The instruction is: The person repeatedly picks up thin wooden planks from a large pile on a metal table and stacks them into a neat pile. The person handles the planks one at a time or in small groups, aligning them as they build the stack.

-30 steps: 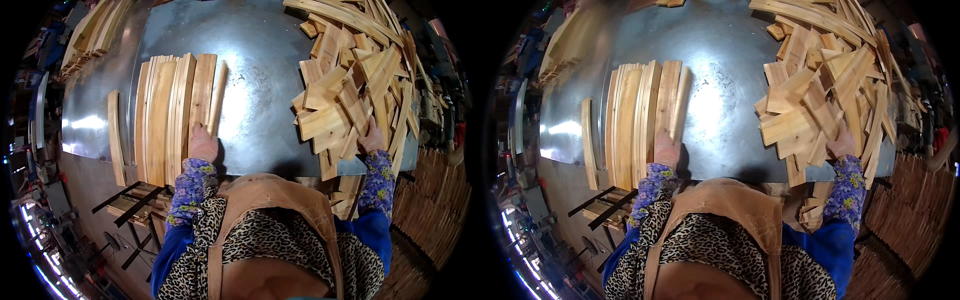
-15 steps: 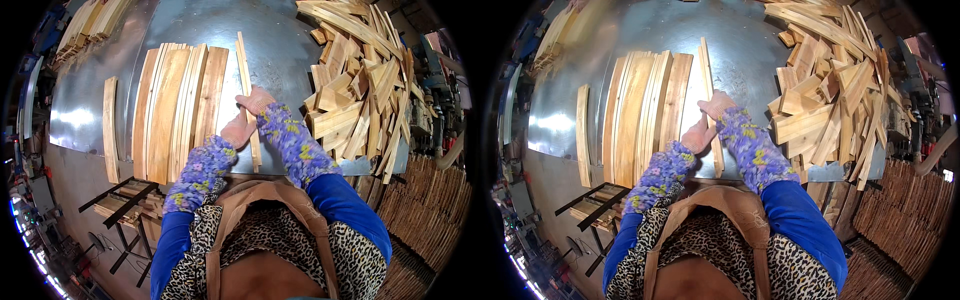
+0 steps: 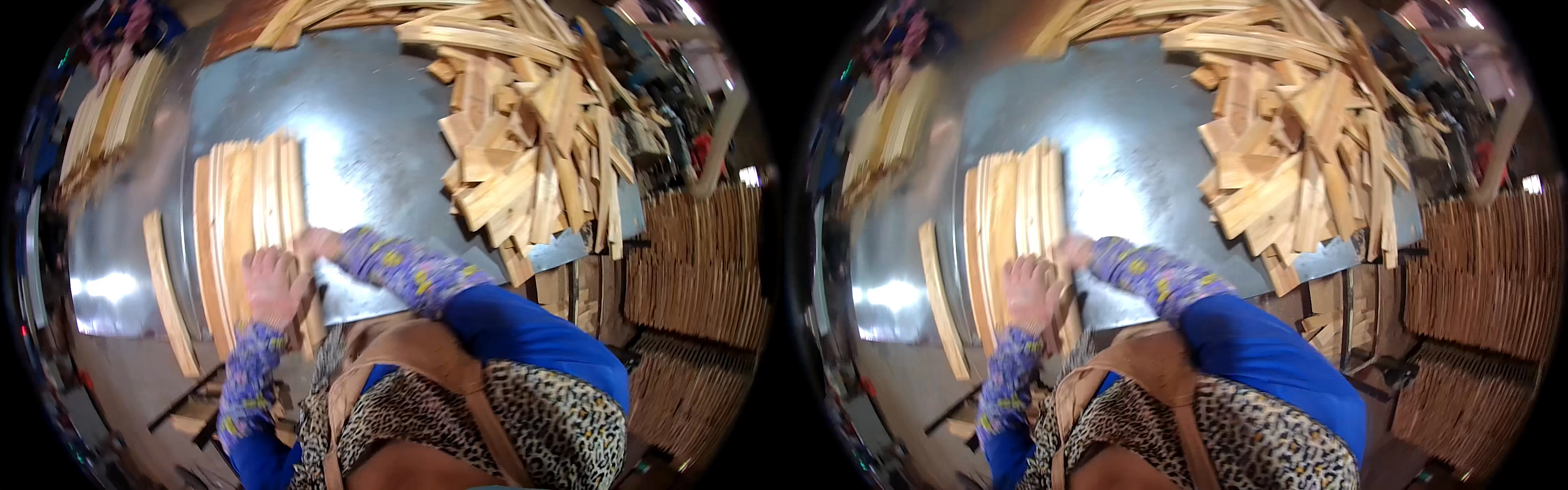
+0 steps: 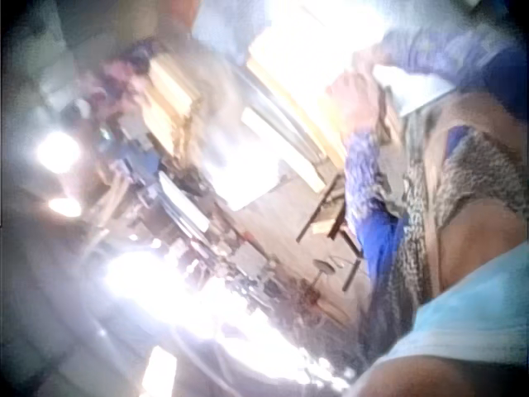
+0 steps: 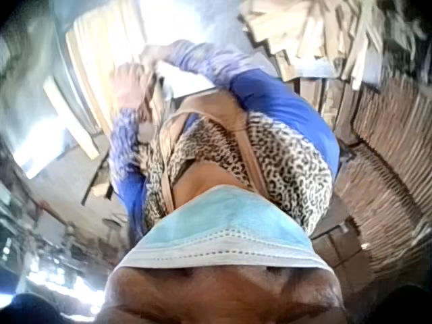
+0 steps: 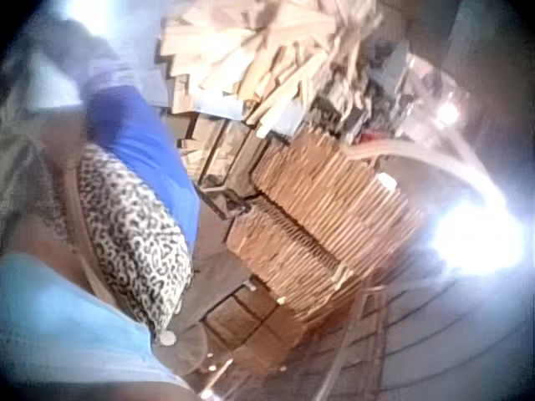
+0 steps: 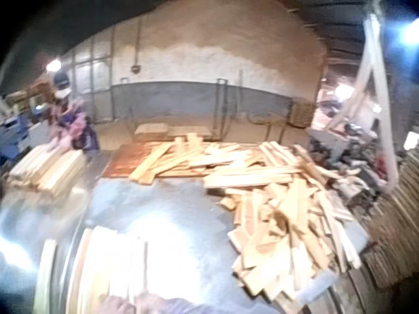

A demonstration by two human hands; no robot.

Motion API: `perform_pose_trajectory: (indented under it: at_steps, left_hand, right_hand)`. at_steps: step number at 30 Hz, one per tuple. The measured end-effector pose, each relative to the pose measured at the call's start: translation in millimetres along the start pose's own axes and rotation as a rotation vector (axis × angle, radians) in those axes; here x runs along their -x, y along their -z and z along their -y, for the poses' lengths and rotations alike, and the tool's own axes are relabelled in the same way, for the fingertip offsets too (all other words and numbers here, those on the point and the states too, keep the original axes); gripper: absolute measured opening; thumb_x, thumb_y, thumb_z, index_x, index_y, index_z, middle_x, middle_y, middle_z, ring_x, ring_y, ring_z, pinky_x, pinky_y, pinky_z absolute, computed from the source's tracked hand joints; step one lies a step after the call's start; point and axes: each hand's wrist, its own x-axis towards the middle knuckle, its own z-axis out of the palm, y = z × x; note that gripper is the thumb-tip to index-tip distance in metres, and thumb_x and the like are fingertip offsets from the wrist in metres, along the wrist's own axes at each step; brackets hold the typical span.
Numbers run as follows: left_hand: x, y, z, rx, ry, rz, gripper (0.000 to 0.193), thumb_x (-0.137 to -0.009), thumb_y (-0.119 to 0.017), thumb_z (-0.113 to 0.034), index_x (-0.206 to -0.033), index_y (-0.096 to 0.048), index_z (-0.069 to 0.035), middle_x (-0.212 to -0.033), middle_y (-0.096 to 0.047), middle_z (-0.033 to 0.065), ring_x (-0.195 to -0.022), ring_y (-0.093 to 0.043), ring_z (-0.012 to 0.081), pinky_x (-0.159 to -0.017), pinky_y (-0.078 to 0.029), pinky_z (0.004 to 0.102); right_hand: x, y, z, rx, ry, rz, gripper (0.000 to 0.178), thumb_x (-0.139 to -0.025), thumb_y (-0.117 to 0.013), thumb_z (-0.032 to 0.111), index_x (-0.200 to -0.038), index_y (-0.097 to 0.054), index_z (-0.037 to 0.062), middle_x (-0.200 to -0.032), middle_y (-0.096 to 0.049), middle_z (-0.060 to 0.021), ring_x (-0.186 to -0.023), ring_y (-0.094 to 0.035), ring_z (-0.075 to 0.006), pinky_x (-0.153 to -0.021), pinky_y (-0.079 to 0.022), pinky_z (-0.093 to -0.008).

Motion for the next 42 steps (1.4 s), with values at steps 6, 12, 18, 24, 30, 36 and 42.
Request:
perform_pose_trajectory:
  at_steps: [6, 12, 18, 24, 30, 36, 42]
  left_hand:
    - [10, -29, -44, -0.166, 0.167, 0.062, 0.072, -0.095, -0.074, -0.04, -0.153, -0.053, -0.004, -0.157, -0.048, 0.028, -0.146, -0.044, 0.0498, -0.125, -0.029, 0.0625]
    - [-24, -29, -71, 0.015, 0.455, 0.07, 0.075, -0.092, -0.078, -0.034, -0.154, -0.053, -0.001, -0.163, -0.045, 0.0284, -0.15, -0.043, 0.0454, -0.126, -0.034, 0.0524]
    - [-163, -48, -187, 0.193, 0.19, -0.25, 0.071, -0.094, -0.076, -0.034, -0.152, -0.055, 0.003, -0.161, -0.05, 0.0304, -0.149, -0.048, 0.0451, -0.124, -0.039, 0.0508]
    - [-270, 2, -320, 0.377, -0.05, -0.31, 0.066, -0.094, -0.077, -0.028, -0.149, -0.058, 0.003, -0.155, -0.055, 0.0293, -0.144, -0.054, 0.0456, -0.12, -0.044, 0.0503]
    - [-292, 55, -402, 0.443, 0.032, -0.106, 0.079, -0.087, -0.084, -0.034, -0.152, -0.055, 0.0, -0.143, -0.065, 0.0257, -0.137, -0.061, 0.0378, -0.115, -0.048, 0.0467]
    - [-241, 5, -276, 0.961, 0.559, 0.264, 0.112, -0.081, -0.081, -0.057, -0.168, -0.034, -0.004, -0.157, -0.05, 0.0308, -0.145, -0.051, 0.0421, -0.123, -0.042, 0.0429]
    - [-159, -32, -144, 1.704, 0.638, -0.547, 0.043, -0.095, -0.074, -0.033, -0.124, -0.073, -0.001, -0.111, -0.077, 0.0176, -0.1, -0.075, 0.0281, -0.092, -0.062, 0.0433]
  right_hand:
    - [126, 53, -8, -0.209, 0.101, -0.022, 0.059, -0.101, -0.06, 0.05, -0.139, -0.064, 0.0047, -0.139, -0.069, -0.025, -0.131, -0.066, -0.0427, -0.11, -0.051, -0.0504]
    - [356, 240, -179, -1.325, -0.263, 0.129, 0.044, -0.108, -0.054, 0.052, -0.088, -0.058, 0.0127, -0.07, -0.052, 0.0005, -0.056, -0.043, -0.0116, -0.05, -0.037, -0.0324]
    - [399, 347, -251, -1.653, 0.207, -0.514, 0.086, -0.095, -0.067, 0.073, -0.149, -0.056, 0.0082, -0.121, -0.069, -0.0164, -0.097, -0.072, -0.0299, -0.08, -0.064, -0.0503]
    - [287, 401, -242, -1.793, 0.397, -1.142, 0.059, -0.099, -0.075, 0.046, -0.145, -0.062, 0.0111, -0.128, -0.071, -0.0133, -0.115, -0.071, -0.0272, -0.099, -0.062, -0.0471]
    - [280, 288, -208, -1.395, 0.05, -0.804, 0.056, -0.101, -0.074, 0.043, -0.141, -0.061, 0.005, -0.131, -0.07, -0.0158, -0.115, -0.071, -0.0286, -0.098, -0.061, -0.0448]
    - [258, 174, -96, -1.149, 0.329, -0.365, 0.069, -0.103, -0.07, 0.047, -0.15, -0.052, -0.0002, -0.133, -0.068, -0.0191, -0.116, -0.07, -0.031, -0.101, -0.059, -0.0435]
    - [123, 168, -22, -0.948, 0.271, -0.098, 0.075, -0.097, -0.08, 0.034, -0.154, -0.043, 0.0013, -0.122, -0.068, -0.0149, -0.109, -0.071, -0.0262, -0.096, -0.059, -0.0398]
